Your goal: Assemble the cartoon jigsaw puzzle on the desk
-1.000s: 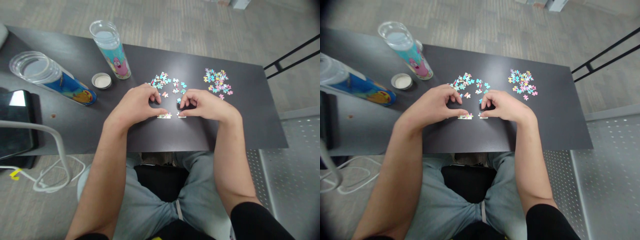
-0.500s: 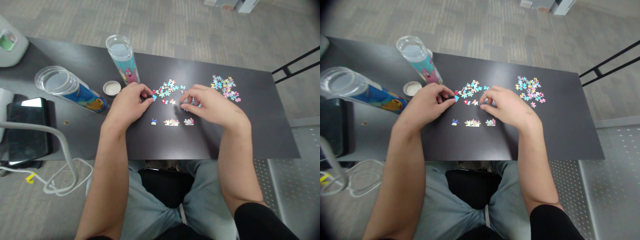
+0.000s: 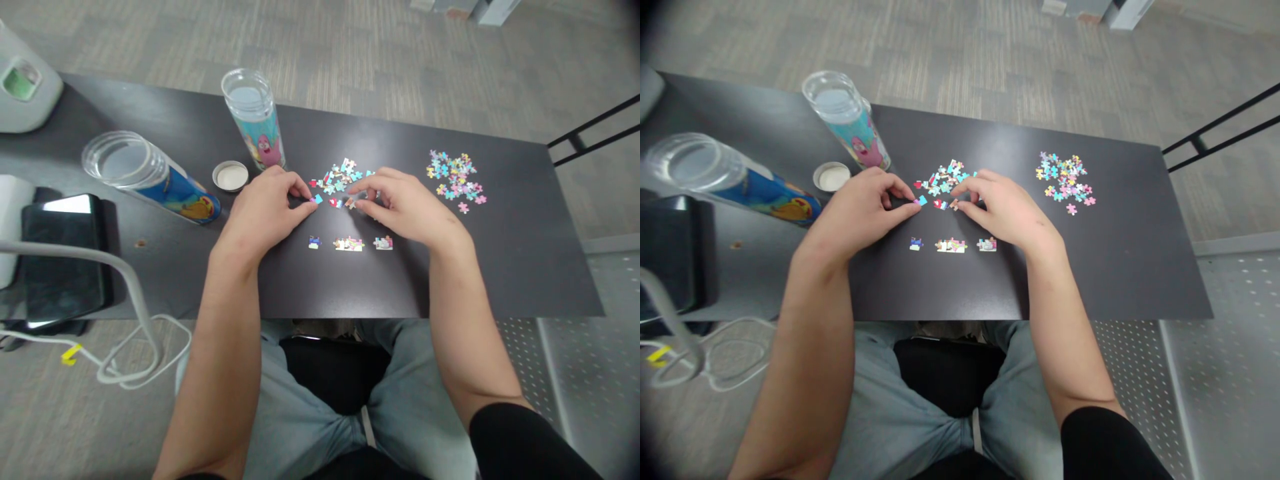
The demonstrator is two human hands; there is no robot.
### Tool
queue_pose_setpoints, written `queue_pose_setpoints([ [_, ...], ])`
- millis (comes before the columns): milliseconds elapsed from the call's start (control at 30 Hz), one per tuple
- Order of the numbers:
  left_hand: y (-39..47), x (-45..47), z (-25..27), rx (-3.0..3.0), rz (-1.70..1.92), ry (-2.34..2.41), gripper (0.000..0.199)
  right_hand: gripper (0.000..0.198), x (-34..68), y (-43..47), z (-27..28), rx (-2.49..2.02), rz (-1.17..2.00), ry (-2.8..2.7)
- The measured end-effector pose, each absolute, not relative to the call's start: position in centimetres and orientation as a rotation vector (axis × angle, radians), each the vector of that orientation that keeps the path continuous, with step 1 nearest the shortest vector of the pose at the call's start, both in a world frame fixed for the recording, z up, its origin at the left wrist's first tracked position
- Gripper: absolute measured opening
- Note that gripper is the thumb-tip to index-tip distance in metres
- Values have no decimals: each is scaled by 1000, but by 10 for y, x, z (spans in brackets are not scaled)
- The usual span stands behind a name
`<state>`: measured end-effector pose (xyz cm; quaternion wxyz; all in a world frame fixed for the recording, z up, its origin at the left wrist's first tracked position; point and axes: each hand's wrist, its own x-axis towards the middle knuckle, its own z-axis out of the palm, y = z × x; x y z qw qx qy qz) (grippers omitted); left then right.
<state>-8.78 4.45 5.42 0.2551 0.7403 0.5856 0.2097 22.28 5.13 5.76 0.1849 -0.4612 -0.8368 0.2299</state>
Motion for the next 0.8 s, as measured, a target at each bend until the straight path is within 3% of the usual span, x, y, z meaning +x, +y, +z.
queue_pose_setpoints([
  [367, 46, -87, 57, 1971, 545, 1581, 5, 28, 229, 56, 52, -1238, 704, -2343],
  [533, 46, -79, 57, 1949, 496, 1684, 17, 20, 222, 59, 39, -1379, 538, -2250],
  [800, 42, -61, 69, 1925, 360, 1801, 25, 35, 226, 61, 25, -1431, 475, -2202],
])
